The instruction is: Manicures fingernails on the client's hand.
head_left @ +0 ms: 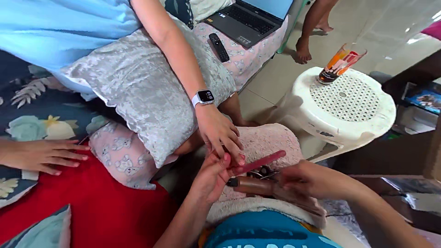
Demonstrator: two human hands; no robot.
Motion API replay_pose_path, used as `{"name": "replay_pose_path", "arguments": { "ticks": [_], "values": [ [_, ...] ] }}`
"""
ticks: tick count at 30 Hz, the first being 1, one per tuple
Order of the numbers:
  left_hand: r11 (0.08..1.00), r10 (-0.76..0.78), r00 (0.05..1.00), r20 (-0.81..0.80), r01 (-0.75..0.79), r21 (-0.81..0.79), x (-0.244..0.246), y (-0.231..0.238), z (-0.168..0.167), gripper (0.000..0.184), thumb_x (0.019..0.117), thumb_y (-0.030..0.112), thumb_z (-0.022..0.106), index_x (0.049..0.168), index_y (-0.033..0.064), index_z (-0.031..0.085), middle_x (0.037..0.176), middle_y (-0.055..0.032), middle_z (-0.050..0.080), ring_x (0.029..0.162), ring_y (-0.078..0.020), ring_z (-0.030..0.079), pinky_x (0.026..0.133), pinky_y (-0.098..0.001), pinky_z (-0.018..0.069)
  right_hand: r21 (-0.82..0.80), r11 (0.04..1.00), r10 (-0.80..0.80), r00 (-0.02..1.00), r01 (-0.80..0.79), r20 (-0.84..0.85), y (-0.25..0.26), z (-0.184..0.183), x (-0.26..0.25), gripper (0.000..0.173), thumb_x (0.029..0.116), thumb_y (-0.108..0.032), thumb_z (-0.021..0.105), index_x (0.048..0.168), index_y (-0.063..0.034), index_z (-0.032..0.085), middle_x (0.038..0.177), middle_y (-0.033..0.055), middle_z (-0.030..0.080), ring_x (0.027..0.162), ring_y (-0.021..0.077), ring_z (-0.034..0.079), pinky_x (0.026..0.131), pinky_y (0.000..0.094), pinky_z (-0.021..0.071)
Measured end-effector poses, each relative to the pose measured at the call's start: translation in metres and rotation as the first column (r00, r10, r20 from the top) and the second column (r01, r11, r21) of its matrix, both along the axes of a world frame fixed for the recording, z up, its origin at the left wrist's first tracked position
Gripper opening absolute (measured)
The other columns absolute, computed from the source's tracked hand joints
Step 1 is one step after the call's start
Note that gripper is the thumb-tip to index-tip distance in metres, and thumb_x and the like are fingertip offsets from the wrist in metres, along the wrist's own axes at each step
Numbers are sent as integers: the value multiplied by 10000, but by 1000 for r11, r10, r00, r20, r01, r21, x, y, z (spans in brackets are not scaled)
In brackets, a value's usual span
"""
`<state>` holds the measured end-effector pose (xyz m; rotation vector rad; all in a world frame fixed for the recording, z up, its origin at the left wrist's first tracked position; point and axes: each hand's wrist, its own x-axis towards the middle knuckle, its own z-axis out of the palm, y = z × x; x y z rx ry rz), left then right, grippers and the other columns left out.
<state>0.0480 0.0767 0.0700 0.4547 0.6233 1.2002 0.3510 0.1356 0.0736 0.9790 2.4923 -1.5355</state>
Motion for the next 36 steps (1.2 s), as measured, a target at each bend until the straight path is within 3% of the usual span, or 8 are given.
{"name": "replay_pose_path", "arguments": {
  "ticks": [4,7,10,12,14,21,29,36],
  "values": [
    [992,44,988,-148,-61,-114,4,7,12,59,985,33,597,1044,33,591,867,-96,708,788,-166,712,785,-318,612,-15,999,46,853,-45,520,-4,1,9,200,1009,-158,616,998,25,696,830,197,702,786,381,698,791,624,540],
    [987,58,978,-198,-86,-135,3,10,14,71,983,-36,571,999,18,615,843,-91,704,771,-157,706,802,-312,607,-18,993,109,837,-118,537,0,19,8,176,1017,-142,608,1005,12,693,823,185,698,774,364,694,781,600,542],
    [985,64,968,-244,-101,-142,3,9,13,75,986,-34,579,970,11,637,833,-84,710,771,-155,710,806,-312,608,178,975,130,991,-132,24,3,42,2,122,998,-168,619,955,-83,694,670,19,662,544,135,644,527,372,569],
    [986,66,963,-261,-102,-130,5,8,15,88,987,-33,575,961,12,646,823,-75,710,765,-148,708,801,-306,608,127,991,93,902,-43,-421,1,50,-32,158,1040,-222,585,1027,-94,677,713,-54,649,557,-8,600,494,173,531],
    [987,79,954,-289,-115,-110,8,7,17,111,989,-27,576,943,34,656,807,-44,712,744,-120,707,774,-283,610,-92,996,-66,704,0,-707,-8,51,-81,190,1067,-224,556,1091,-62,651,749,-49,651,595,-21,598,520,144,518],
    [992,93,938,-335,-116,-51,10,5,14,120,1016,13,542,976,21,655,801,-52,700,755,-122,688,779,-285,592,-1,819,-329,467,574,-821,18,42,-144,200,1086,-154,485,1179,-26,608,763,23,634,558,86,583,474,234,517],
    [995,31,962,-272,-55,-80,9,9,12,120,1031,14,515,1008,18,633,847,-69,705,794,-153,709,809,-319,609,-114,990,-125,902,84,-413,35,46,-75,186,1026,-164,619,1086,-62,763,729,-61,716,569,-19,629,521,134,532],
    [991,70,967,-245,-95,-94,12,8,12,88,1002,-30,554,997,13,630,811,-71,701,755,-144,706,779,-301,610,-49,997,-64,965,53,-256,41,54,-81,186,1025,-186,621,1064,-94,778,687,-85,671,535,-59,564,480,106,463]
  ]
}}
